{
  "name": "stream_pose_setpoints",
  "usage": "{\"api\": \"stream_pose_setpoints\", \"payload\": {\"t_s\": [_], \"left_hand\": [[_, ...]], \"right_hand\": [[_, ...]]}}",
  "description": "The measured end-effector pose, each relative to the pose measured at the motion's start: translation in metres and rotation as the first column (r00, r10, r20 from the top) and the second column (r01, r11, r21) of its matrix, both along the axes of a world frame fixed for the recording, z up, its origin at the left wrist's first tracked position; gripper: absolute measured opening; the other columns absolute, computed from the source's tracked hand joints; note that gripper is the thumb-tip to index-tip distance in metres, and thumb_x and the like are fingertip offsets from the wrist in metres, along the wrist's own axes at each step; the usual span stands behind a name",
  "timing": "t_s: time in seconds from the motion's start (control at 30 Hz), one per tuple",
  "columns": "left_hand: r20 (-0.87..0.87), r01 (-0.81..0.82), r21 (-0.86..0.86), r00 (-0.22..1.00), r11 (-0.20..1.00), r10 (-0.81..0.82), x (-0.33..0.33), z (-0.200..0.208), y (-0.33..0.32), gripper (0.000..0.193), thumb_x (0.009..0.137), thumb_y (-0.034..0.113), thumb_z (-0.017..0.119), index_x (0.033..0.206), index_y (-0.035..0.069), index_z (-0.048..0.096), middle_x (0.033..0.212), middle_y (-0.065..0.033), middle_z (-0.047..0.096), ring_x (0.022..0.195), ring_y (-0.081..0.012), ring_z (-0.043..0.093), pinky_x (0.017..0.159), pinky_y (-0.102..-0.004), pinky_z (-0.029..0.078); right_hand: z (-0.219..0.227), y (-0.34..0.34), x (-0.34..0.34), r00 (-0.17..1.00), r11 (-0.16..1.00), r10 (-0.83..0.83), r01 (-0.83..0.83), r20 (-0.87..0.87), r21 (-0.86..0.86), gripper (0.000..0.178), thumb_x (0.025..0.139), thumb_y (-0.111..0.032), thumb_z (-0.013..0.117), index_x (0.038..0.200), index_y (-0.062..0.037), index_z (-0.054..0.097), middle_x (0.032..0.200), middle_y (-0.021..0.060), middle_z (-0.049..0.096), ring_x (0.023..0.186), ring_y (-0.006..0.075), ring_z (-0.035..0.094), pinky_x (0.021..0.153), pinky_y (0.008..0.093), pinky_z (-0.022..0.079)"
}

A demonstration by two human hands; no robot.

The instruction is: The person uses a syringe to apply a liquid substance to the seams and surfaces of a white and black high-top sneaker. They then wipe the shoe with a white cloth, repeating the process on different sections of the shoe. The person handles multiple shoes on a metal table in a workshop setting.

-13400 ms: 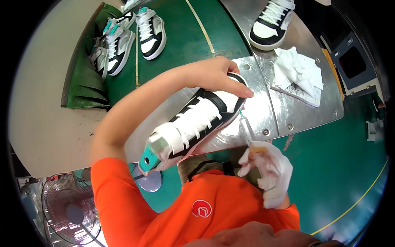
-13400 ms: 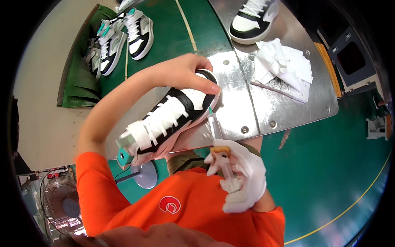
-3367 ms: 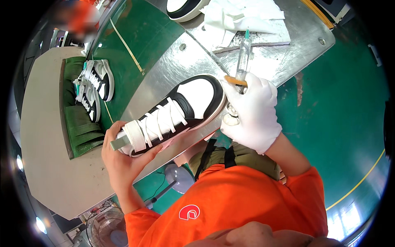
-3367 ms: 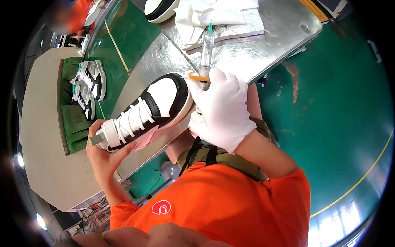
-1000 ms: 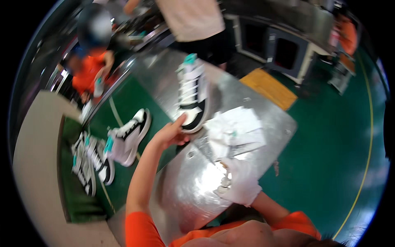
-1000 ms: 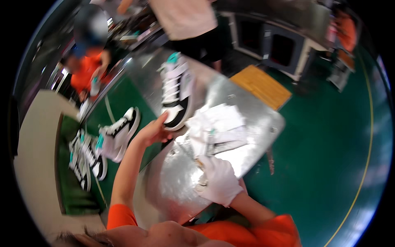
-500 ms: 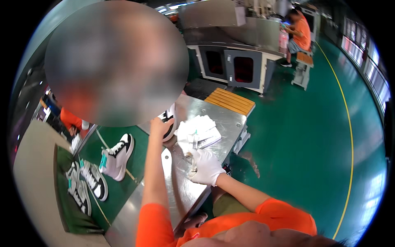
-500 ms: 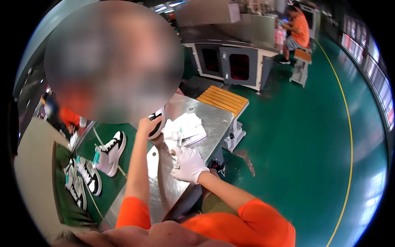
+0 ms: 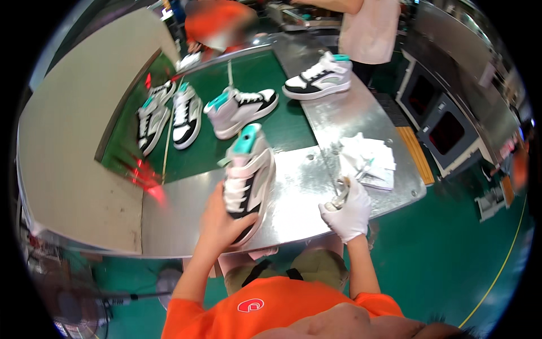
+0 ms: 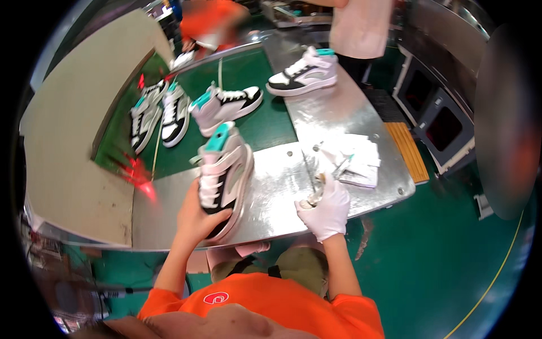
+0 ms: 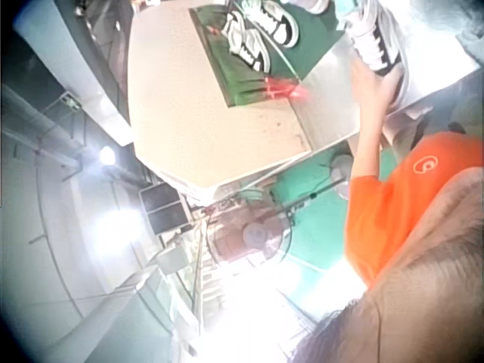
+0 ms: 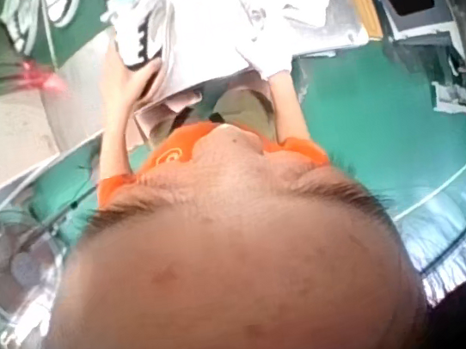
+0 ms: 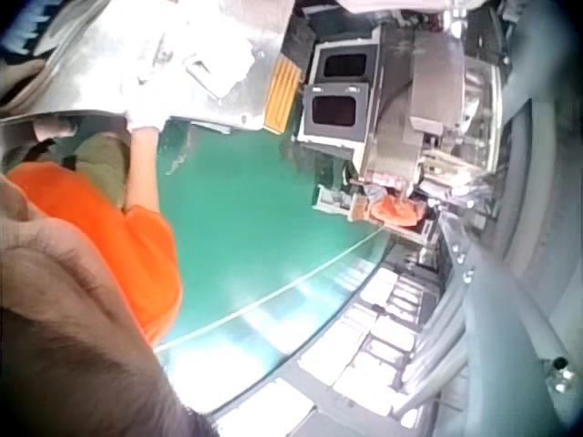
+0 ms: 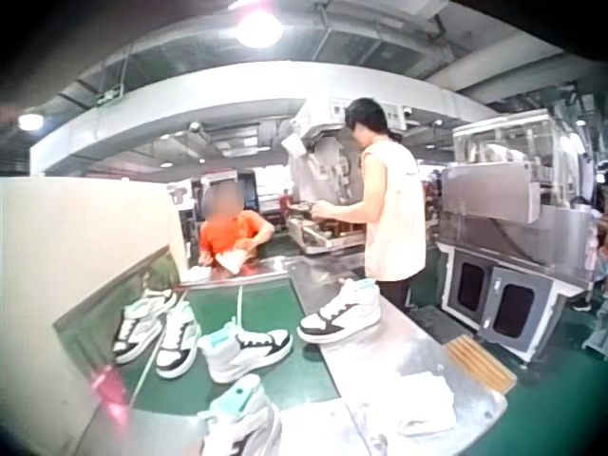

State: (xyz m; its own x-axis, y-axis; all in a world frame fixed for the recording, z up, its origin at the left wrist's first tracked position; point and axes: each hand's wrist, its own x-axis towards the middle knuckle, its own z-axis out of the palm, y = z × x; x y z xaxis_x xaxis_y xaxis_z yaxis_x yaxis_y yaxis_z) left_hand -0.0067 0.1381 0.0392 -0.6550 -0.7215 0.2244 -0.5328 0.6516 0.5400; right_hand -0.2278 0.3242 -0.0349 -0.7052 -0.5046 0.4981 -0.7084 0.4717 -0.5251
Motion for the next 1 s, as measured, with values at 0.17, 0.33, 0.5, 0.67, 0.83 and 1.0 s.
{"api": "stream_pose_setpoints", "payload": {"t_s": [0.17, 0.33, 0.5, 0.67, 0.83, 1.0], "left_hand": [[-0.040, -0.218, -0.175, 0.976, 0.960, 0.214, 0.054, -0.004, 0.030, 0.088, 0.074, 0.038, 0.081, 0.140, -0.001, 0.038, 0.110, -0.0218, 0.063, 0.100, -0.0365, 0.064, 0.084, -0.0414, 0.051], [-0.320, 0.080, 0.007, 0.945, 0.997, -0.073, 0.054, 0.045, -0.008, 0.027, 0.089, 0.018, 0.069, 0.106, -0.002, 0.067, 0.074, -0.0081, 0.067, 0.060, -0.0143, 0.065, 0.058, -0.0251, 0.051], [-0.238, 0.100, -0.474, 0.942, 0.875, -0.237, -0.063, 0.077, -0.153, 0.026, 0.086, 0.023, 0.066, 0.101, 0.002, 0.065, 0.085, -0.0109, 0.068, 0.081, -0.0276, 0.066, 0.072, -0.0355, 0.051], [0.306, 0.186, -0.333, 0.949, 0.925, -0.081, -0.188, 0.039, -0.266, 0.085, 0.066, 0.041, 0.081, 0.136, 0.007, 0.047, 0.124, -0.0238, 0.055, 0.115, -0.0388, 0.053, 0.099, -0.0424, 0.043], [0.255, 0.295, -0.336, 0.943, 0.895, -0.215, -0.187, 0.015, -0.283, 0.068, 0.062, 0.031, 0.085, 0.120, 0.013, 0.054, 0.102, -0.0151, 0.057, 0.097, -0.0359, 0.058, 0.083, -0.0443, 0.048], [0.112, 0.374, -0.654, 0.907, 0.658, -0.405, -0.124, 0.060, -0.222, 0.053, 0.061, 0.017, 0.085, 0.107, 0.012, 0.058, 0.096, -0.0133, 0.055, 0.089, -0.0363, 0.058, 0.076, -0.0439, 0.048]], "right_hand": [[0.005, -0.008, 0.006, 1.000, 1.000, -0.011, 0.010, 0.029, 0.024, 0.087, 0.055, -0.030, 0.084, 0.128, -0.0009, 0.047, 0.104, 0.0184, 0.060, 0.097, 0.0368, 0.058, 0.086, 0.0449, 0.046], [0.003, -0.014, 0.004, 1.000, 0.999, -0.013, 0.013, -0.006, 0.034, 0.089, 0.055, -0.029, 0.084, 0.129, 0.0019, 0.047, 0.106, 0.0201, 0.061, 0.097, 0.0385, 0.059, 0.086, 0.0458, 0.046], [-0.001, -0.015, 0.005, 0.996, 0.998, -0.049, 0.052, -0.079, 0.036, 0.091, 0.054, -0.030, 0.084, 0.130, 0.0010, 0.046, 0.108, 0.0186, 0.060, 0.097, 0.0384, 0.058, 0.085, 0.0463, 0.046], [-0.004, -0.012, 0.005, 0.996, 0.992, -0.074, 0.079, -0.048, 0.099, 0.099, 0.054, -0.032, 0.085, 0.137, -0.0023, 0.041, 0.113, 0.0160, 0.058, 0.098, 0.0353, 0.057, 0.088, 0.0448, 0.043], [0.001, -0.008, 0.006, 0.999, 1.000, 0.014, -0.015, 0.049, 0.016, 0.098, 0.055, -0.026, 0.085, 0.139, -0.0018, 0.039, 0.116, 0.0175, 0.057, 0.101, 0.0347, 0.057, 0.090, 0.0436, 0.043], [0.036, -0.026, -0.007, 0.876, 0.878, 0.250, -0.025, 0.412, -0.478, 0.094, 0.059, -0.010, 0.079, 0.141, 0.0006, 0.035, 0.128, 0.0185, 0.052, 0.113, 0.0271, 0.053, 0.098, 0.0386, 0.042]]}}
